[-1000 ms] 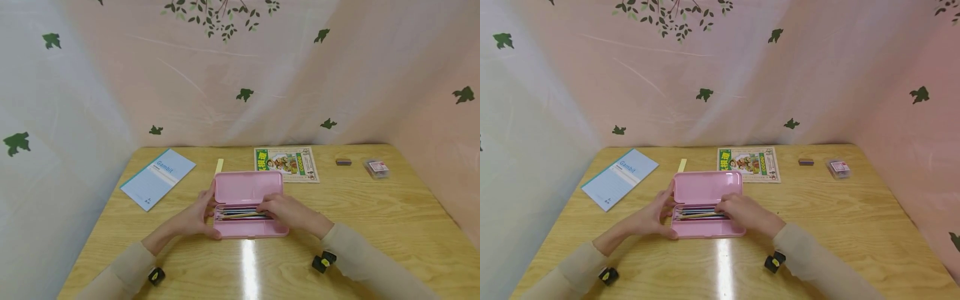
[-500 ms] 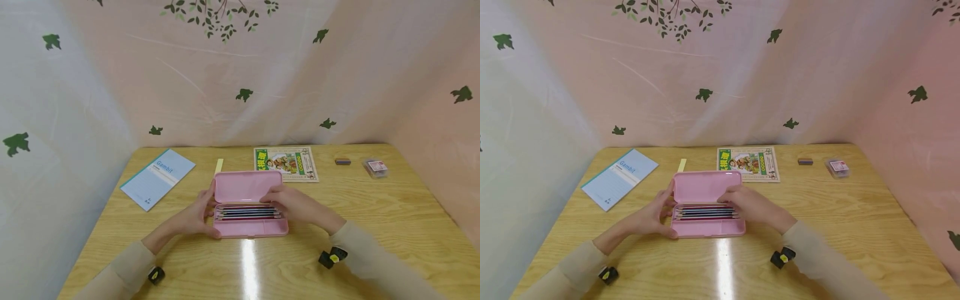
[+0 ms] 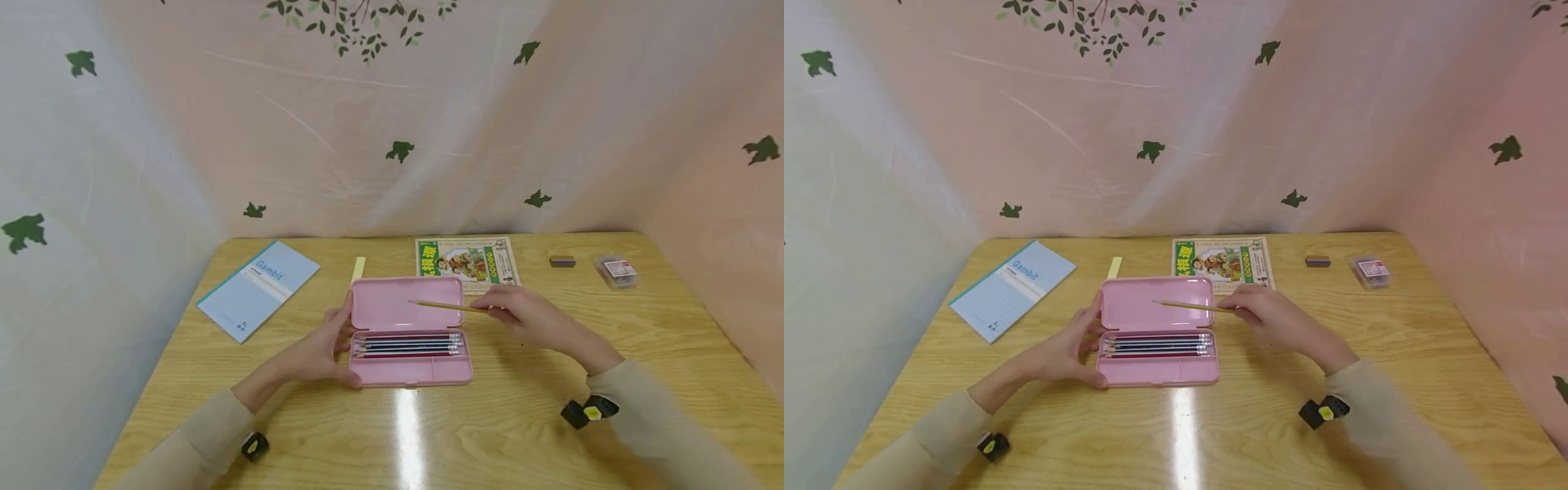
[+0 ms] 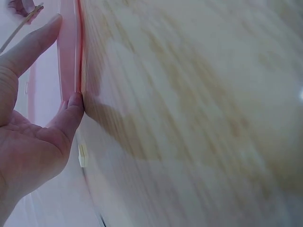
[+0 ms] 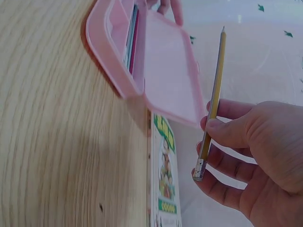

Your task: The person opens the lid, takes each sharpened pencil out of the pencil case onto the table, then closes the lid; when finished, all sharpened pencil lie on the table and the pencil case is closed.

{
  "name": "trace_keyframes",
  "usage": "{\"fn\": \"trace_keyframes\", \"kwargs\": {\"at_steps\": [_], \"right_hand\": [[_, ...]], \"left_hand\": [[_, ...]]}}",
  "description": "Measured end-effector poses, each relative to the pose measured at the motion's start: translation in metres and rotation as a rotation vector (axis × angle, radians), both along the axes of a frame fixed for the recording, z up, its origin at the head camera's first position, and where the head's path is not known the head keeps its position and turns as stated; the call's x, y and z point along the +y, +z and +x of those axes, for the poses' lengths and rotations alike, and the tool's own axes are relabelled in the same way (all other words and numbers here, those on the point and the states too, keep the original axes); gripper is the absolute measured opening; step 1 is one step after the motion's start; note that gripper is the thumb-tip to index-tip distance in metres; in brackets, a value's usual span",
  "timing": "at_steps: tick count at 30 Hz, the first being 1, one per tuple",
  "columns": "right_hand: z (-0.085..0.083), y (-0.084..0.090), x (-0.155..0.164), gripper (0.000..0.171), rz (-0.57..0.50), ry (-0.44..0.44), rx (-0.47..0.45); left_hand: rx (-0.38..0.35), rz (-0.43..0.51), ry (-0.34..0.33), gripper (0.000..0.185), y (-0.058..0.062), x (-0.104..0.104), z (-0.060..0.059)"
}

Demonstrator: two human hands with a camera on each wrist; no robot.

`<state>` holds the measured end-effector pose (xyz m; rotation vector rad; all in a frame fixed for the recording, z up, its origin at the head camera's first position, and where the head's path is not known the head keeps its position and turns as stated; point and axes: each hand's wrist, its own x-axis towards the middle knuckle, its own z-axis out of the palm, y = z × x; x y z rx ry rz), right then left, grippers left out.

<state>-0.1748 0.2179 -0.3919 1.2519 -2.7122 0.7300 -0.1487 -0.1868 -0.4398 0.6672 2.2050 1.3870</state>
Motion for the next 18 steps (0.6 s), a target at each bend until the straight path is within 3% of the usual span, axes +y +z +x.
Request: {"fn": "trace_keyframes", "kwargs": {"at_steps": [6, 12, 18], "right_hand": [[-0.004, -0.002, 0.030, 0.033, -0.040, -0.057, 0.071], [-0.009, -0.014, 0.068, 0.037, -0.053, -0.091, 0.147], [-0.012, -0.028, 0.099, 0.036, -0.035, -0.121, 0.136]], "left_hand": [[0.015, -0.010, 0.004, 0.148, 0.002, 0.000, -0.002], [0.028, -0.036, -0.005, 0.147, 0.002, 0.000, -0.002], [0.032, -0.050, -0.004, 0.146, 0.003, 0.000, 0.000]]}}
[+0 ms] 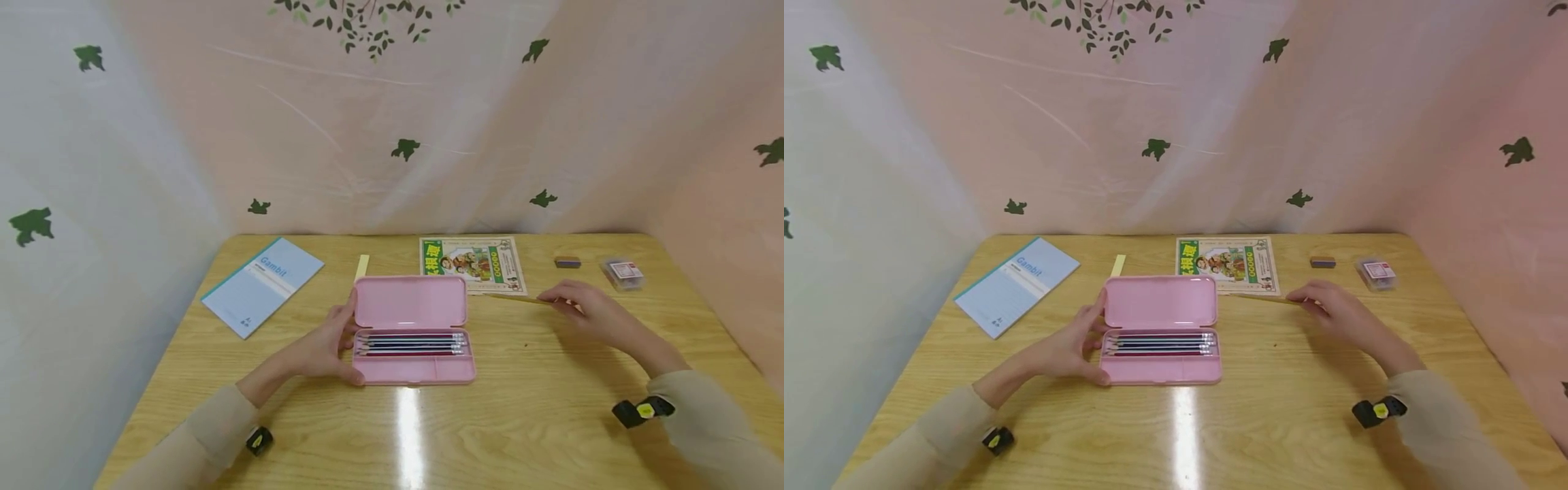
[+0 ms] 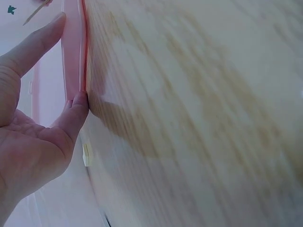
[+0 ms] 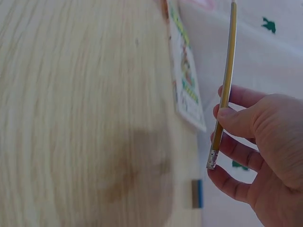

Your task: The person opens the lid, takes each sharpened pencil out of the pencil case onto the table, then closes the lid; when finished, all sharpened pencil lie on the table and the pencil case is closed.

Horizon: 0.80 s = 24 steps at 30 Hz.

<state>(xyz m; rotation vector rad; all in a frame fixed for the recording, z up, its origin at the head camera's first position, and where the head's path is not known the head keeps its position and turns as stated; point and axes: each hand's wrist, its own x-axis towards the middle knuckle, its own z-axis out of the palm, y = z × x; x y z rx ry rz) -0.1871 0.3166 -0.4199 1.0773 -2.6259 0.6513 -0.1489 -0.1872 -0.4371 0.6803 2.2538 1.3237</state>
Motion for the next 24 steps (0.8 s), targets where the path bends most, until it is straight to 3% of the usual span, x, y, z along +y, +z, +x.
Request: {"fn": "trace_keyframes", "kwargs": {"at_steps": [14, 24], "right_hand": [[-0.004, -0.027, 0.042, 0.035, 0.107, -0.068, 0.023], [-0.004, -0.032, 0.052, 0.033, 0.115, -0.109, -0.005]], "left_hand": [[-0.019, 0.007, 0.008, 0.146, 0.000, 0.000, -0.001], [-0.033, 0.018, 0.012, 0.147, -0.001, 0.000, -0.001]]}}
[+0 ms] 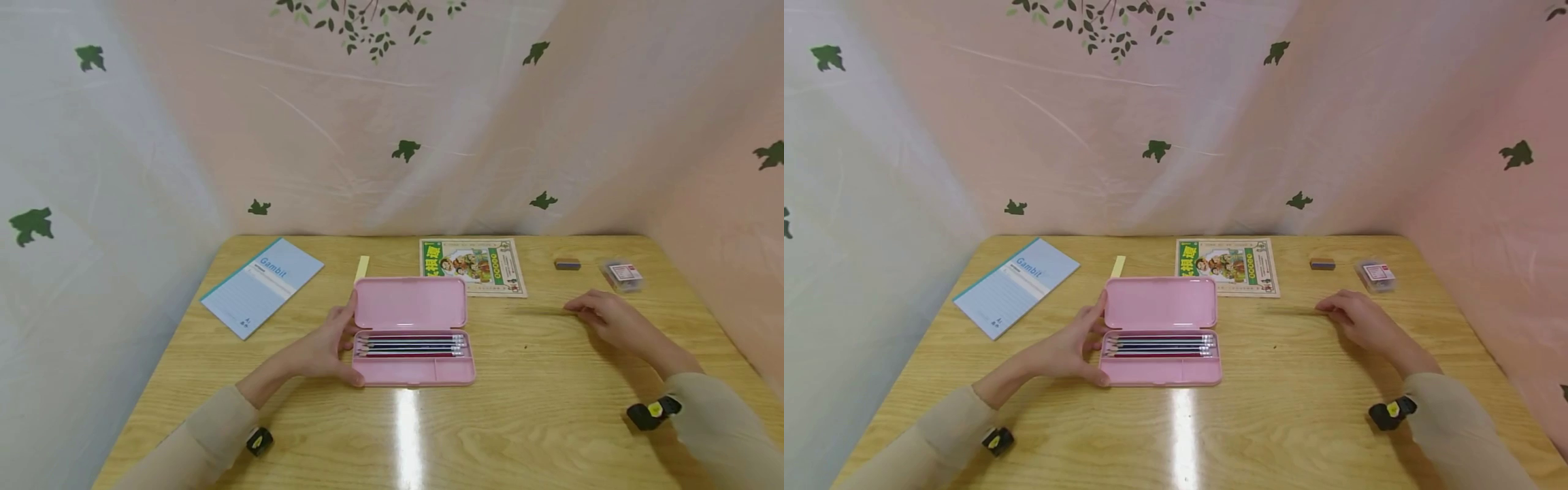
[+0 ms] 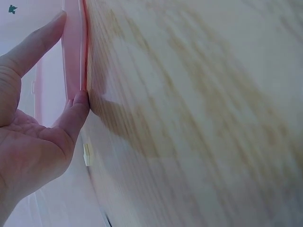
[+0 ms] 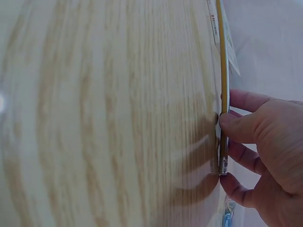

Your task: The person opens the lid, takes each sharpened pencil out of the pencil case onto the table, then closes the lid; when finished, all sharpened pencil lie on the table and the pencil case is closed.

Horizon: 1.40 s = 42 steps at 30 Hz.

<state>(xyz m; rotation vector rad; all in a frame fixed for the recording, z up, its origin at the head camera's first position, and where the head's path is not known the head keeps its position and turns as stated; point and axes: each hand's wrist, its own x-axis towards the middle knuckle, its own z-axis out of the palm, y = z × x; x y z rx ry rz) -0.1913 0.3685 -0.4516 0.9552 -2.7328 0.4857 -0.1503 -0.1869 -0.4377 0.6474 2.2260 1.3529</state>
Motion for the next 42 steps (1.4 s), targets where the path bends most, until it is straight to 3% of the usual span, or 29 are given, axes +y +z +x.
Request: {"fn": "trace_keyframes", "kwargs": {"at_steps": [11, 22, 42], "right_hand": [[0.0001, -0.0036, 0.0004, 0.031, 0.001, -0.022, -0.016], [-0.0002, -0.0093, -0.0022, 0.032, -0.054, -0.010, 0.042], [0.0046, -0.0044, 0.0004, 0.032, -0.002, -0.063, 0.056]], "left_hand": [[-0.007, 0.000, -0.001, 0.147, -0.0009, 0.0003, -0.0005], [0.002, -0.008, 0.006, 0.145, 0.0012, -0.0012, 0.0008], [-0.023, 0.003, 0.006, 0.145, -0.0008, 0.0002, -0.0005]]}}
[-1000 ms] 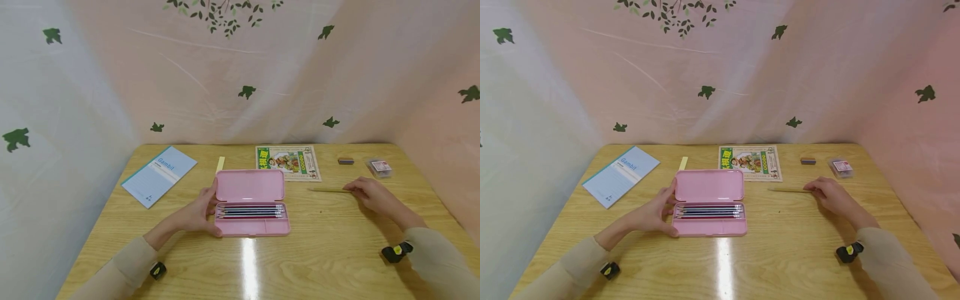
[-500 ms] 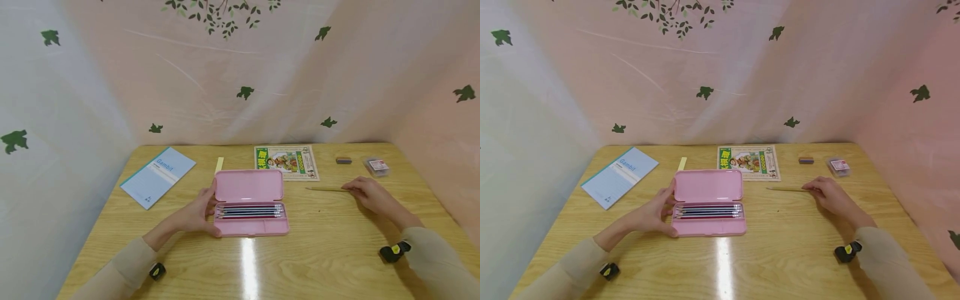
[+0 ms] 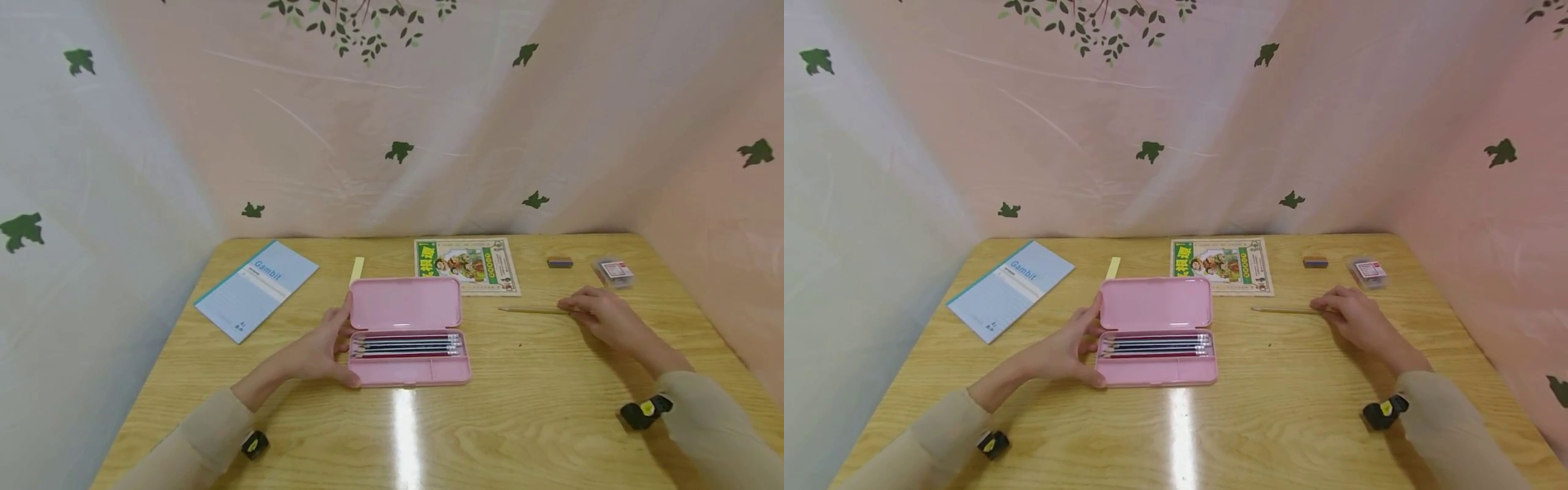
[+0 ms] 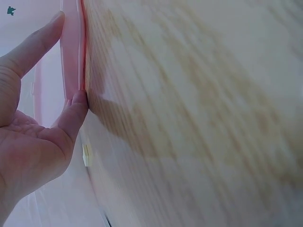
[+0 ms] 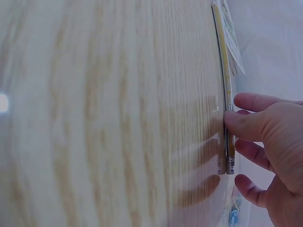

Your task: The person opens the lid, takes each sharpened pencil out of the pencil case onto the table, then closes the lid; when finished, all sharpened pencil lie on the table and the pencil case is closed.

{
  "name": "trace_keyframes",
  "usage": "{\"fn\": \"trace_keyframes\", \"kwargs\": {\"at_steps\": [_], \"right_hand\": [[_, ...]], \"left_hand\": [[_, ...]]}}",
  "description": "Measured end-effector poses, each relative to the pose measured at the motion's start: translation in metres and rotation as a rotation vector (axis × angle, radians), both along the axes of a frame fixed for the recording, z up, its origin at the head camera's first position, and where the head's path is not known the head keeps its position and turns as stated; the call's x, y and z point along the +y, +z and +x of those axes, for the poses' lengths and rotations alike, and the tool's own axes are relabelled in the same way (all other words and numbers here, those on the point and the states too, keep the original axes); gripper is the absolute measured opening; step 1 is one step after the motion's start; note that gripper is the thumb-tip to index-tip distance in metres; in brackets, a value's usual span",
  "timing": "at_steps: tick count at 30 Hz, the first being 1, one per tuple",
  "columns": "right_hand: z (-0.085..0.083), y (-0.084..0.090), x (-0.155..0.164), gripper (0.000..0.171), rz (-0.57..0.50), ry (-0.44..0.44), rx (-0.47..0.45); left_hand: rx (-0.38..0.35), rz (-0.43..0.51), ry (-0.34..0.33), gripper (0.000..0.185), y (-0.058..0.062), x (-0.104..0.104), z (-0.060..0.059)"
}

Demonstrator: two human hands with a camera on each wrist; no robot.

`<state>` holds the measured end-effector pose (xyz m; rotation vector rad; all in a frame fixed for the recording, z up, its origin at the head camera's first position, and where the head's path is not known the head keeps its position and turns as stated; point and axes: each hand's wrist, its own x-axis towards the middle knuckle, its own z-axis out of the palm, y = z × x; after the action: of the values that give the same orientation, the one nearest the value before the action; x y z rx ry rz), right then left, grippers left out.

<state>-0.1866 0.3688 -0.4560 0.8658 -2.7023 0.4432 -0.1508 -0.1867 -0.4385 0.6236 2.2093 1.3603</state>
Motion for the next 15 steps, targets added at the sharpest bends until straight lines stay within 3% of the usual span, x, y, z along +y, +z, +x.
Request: {"fn": "trace_keyframes", "kwargs": {"at_steps": [8, 15], "right_hand": [[0.001, 0.005, -0.004, 0.036, -0.006, 0.012, 0.022], [0.004, 0.023, -0.031, 0.044, -0.059, 0.092, 0.124]], "left_hand": [[0.004, -0.003, -0.003, 0.145, 0.001, 0.001, -0.001], [0.007, -0.005, 0.003, 0.146, 0.001, 0.000, 0.000]]}}
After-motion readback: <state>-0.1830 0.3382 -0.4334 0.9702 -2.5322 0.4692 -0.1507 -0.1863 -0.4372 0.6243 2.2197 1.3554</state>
